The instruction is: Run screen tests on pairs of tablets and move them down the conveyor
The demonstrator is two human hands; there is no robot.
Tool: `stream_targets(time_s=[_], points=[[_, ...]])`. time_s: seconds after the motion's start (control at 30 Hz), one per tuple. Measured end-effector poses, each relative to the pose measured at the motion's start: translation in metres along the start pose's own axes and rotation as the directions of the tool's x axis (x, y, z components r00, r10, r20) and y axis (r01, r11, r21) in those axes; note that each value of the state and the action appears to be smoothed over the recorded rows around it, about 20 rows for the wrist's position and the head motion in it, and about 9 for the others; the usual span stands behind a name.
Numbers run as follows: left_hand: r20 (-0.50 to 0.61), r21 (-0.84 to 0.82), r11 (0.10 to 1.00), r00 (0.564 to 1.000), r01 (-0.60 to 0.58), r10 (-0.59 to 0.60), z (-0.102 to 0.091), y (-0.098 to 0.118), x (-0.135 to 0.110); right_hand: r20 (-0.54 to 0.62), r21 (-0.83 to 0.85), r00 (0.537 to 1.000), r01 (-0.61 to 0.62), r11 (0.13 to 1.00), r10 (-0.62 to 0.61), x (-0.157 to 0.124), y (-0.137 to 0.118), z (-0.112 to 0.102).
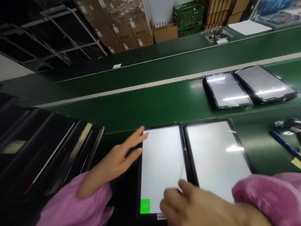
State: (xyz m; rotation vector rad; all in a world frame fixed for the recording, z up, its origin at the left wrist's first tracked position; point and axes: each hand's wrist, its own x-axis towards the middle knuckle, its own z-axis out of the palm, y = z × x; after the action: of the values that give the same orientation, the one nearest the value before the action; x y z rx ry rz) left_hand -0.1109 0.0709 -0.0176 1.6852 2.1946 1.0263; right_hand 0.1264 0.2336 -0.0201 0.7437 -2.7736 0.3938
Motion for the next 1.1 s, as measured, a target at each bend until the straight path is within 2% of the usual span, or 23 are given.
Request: stream_targets(time_s=[0.07,0.13,0.17,0.23,0.3,0.33,0.37,0.57,0.6,0.73,0.83,0.9,1.0,1.1], points=[[0.132,0.068,0.997,0.991,-0.041,0.031,0.009,-0.007,0.010,-0.027,0.060,0.997,-0.066,0.996,0.068,0.017,0.030,-0.006],[0.130,0.087,0.996,0.991,0.001,-0.012,0.010,-0.016,0.020,-0.006,0.210,0.985,-0.168,0.963,0.173,0.033,0.072,-0.010],[0.098,0.071,0.996,0.993,0.052,-0.058,0.008,-0.022,0.025,-0.028,0.310,0.954,-0.277,0.910,0.299,0.040,0.094,-0.012],[0.034,-0.014,0.984,0.984,0.178,-0.178,0.004,-0.034,0.032,-0.006,0.467,0.857,-0.454,0.759,0.516,0.050,0.134,-0.018],[0.018,-0.104,0.957,0.963,0.271,-0.270,0.003,-0.044,0.036,-0.004,0.571,0.699,-0.585,0.576,0.715,0.056,0.162,-0.026],[0.025,-0.132,0.946,0.955,0.297,-0.296,0.004,-0.047,0.036,-0.010,0.605,0.626,-0.617,0.503,0.780,0.058,0.170,-0.030],[0.026,-0.147,0.939,0.950,0.312,-0.311,0.006,-0.049,0.035,-0.019,0.633,0.573,-0.628,0.454,0.819,0.060,0.174,-0.035],[0.000,-0.144,0.929,0.938,0.342,-0.346,0.013,-0.045,0.029,-0.094,0.737,0.410,-0.584,0.340,0.907,0.059,0.165,-0.046],[-0.001,-0.143,0.927,0.936,0.347,-0.351,0.014,-0.045,0.029,-0.093,0.751,0.406,-0.570,0.332,0.909,0.057,0.164,-0.045],[-0.020,-0.157,0.923,0.933,0.351,-0.358,0.016,-0.047,0.028,-0.129,0.775,0.505,-0.486,0.405,0.853,0.047,0.168,-0.041],[-0.093,-0.180,0.925,0.930,0.335,-0.355,0.019,-0.045,0.017,-0.168,0.766,0.553,-0.447,0.461,0.816,0.041,0.168,-0.039],[-0.195,-0.191,0.931,0.918,0.311,-0.346,0.019,-0.039,0.000,-0.180,0.739,0.603,-0.438,0.511,0.777,0.036,0.162,-0.039],[-0.311,-0.177,0.941,0.890,0.289,-0.332,0.019,-0.018,-0.035,-0.193,0.668,0.704,-0.416,0.618,0.683,0.024,0.139,-0.039],[-0.335,-0.138,0.956,0.896,0.258,-0.290,0.024,0.008,-0.071,-0.072,0.647,0.791,-0.427,0.632,0.608,0.010,0.109,-0.036]])
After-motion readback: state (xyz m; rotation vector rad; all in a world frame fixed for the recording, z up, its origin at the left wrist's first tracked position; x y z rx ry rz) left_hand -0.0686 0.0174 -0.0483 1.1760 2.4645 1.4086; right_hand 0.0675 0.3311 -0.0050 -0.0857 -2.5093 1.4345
